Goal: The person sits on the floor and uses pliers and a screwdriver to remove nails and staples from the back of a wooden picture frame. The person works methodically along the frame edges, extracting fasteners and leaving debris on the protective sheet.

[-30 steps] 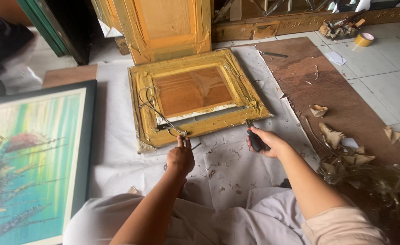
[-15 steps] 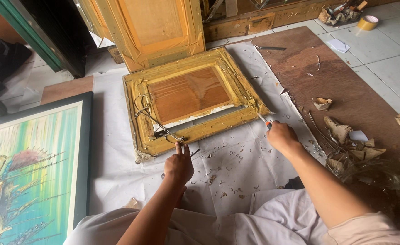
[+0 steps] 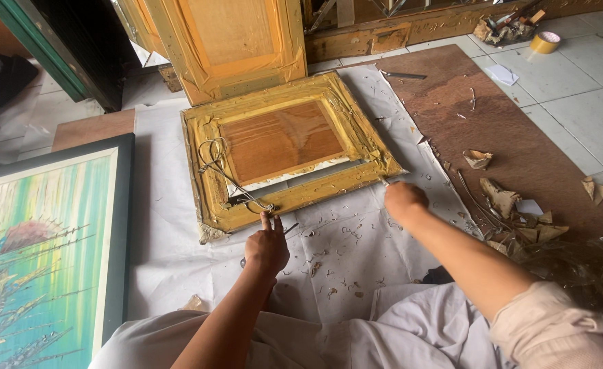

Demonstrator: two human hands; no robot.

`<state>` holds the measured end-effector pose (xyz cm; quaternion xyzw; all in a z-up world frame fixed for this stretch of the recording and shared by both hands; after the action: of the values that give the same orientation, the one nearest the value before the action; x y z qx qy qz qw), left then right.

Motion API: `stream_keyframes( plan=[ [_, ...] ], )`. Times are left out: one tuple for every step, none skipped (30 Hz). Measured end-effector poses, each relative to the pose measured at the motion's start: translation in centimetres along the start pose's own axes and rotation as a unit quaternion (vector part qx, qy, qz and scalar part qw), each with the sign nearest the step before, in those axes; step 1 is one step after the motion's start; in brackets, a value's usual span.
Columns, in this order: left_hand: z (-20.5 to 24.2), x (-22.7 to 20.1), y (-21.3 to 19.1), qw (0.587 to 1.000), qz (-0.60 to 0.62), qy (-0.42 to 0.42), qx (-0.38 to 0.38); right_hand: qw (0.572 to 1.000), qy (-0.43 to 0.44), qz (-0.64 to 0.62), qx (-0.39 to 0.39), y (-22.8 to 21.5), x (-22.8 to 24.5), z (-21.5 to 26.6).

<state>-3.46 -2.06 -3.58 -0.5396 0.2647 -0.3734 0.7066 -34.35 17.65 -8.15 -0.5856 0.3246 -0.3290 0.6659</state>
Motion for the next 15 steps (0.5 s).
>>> stream_keyframes(
  plan=[
    [0.1, 0.1, 0.0, 1.0, 0.001, -0.001, 0.001, 1.0, -0.001, 0.001, 0.001, -3.0, 0.2, 1.4],
    [0.1, 0.2, -0.1, 1.0, 0.005, -0.001, 0.002, 0.985, 0.064, -0.145, 0.063, -5.4, 0.1, 2.9],
    [0.1, 0.3, -0.2, 1.0, 0.008, 0.0, 0.003, 0.941, 0.129, -0.288, 0.123, -7.9, 0.2, 4.5],
    [0.1, 0.2, -0.2, 1.0, 0.009, 0.0, 0.003, 0.941, 0.13, -0.287, 0.122, -6.6, -0.3, 4.4],
    [0.2, 0.2, -0.2, 1.0, 0.01, 0.0, 0.004, 0.82, 0.201, -0.507, 0.172, -4.9, -0.4, 4.6],
    [0.3, 0.2, -0.3, 1.0, 0.011, 0.0, 0.005, 0.639, 0.257, -0.694, 0.209, -3.3, -0.3, 4.6],
    [0.5, 0.3, -0.6, 1.0, 0.008, -0.003, 0.004, 0.637, 0.254, -0.696, 0.211, -3.1, 0.0, 4.9],
    [0.6, 0.4, -0.9, 1.0, 0.013, -0.001, 0.0, 0.637, 0.253, -0.7, 0.2, -2.9, 0.2, 5.1],
    [0.9, 0.2, -1.0, 1.0, 0.019, 0.001, 0.0, 0.637, 0.254, -0.702, 0.191, -2.6, 0.1, 5.4],
    [1.1, 0.3, -1.4, 1.0, 0.017, -0.001, 0.002, 0.636, 0.254, -0.702, 0.194, -2.5, 0.6, 6.5],
    [1.3, 0.5, -1.8, 0.999, 0.041, -0.005, -0.005, 0.704, 0.212, -0.651, 0.19, -2.8, 1.0, 7.2],
    [1.5, 0.7, -2.3, 0.998, 0.066, -0.008, -0.012, 0.765, 0.167, -0.594, 0.185, -3.1, 1.5, 8.0],
    [1.3, 0.7, -2.4, 0.998, 0.067, -0.012, -0.01, 0.765, 0.166, -0.593, 0.189, -4.7, 2.8, 9.2],
    [1.1, 0.7, -2.6, 0.997, 0.076, -0.015, -0.027, 0.856, 0.101, -0.472, 0.183, -6.4, 4.0, 10.3],
    [0.9, 0.8, -2.8, 0.995, 0.083, -0.018, -0.046, 0.924, 0.033, -0.341, 0.172, -8.1, 5.4, 11.4]
  ],
)
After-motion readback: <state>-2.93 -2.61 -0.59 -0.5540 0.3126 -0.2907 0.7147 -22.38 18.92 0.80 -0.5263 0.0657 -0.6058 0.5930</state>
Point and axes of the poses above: each hand's wrist, its own z-axis away from the middle knuckle, its own y-axis out of the palm, x = y × z, the point moved 4 cm from there along -z, towards the middle knuckle, and after that the axes turned 8 degrees about -x, right-handed, at the moved point
